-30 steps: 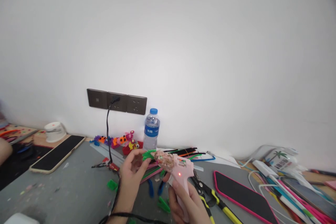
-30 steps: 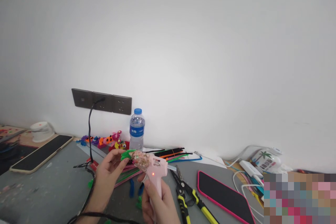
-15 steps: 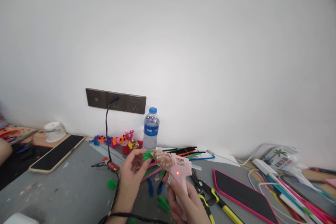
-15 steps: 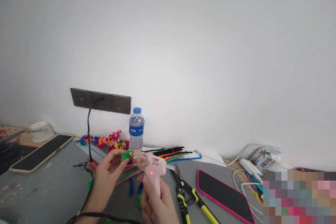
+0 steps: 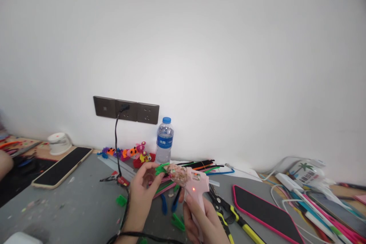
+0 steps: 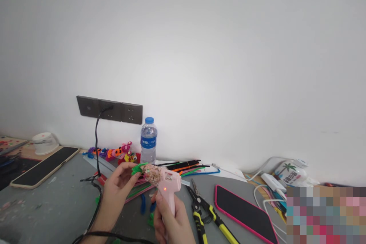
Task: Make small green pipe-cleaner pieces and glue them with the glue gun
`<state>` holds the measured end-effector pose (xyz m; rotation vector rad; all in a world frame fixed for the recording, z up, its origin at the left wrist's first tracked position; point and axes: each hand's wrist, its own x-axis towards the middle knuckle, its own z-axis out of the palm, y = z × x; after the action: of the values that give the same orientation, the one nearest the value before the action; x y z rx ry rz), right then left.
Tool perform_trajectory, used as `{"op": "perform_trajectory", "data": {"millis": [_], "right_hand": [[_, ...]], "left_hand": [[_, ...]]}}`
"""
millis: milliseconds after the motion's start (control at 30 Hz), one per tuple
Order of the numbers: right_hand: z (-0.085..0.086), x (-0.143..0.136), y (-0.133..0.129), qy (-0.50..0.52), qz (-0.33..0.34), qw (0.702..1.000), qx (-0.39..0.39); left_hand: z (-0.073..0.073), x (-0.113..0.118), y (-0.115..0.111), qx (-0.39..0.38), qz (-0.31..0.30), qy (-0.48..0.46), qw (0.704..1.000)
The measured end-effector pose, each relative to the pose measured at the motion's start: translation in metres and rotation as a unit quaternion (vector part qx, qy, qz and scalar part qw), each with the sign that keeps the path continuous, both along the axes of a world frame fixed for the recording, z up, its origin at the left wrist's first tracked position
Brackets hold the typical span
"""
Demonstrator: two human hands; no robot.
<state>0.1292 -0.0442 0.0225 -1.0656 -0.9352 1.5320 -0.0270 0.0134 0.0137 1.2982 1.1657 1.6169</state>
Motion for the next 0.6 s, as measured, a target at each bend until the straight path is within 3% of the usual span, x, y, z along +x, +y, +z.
{"op": "perform_trajectory", "data": {"millis": [600], "right_hand": [[0.0000,0.0008,0.0003,-0.036,-0.003,0.999,0.011]], "left_hand": [[0.0016,0.0011,-0.0002,-0.001,0.005,0.003,1.000]]}}
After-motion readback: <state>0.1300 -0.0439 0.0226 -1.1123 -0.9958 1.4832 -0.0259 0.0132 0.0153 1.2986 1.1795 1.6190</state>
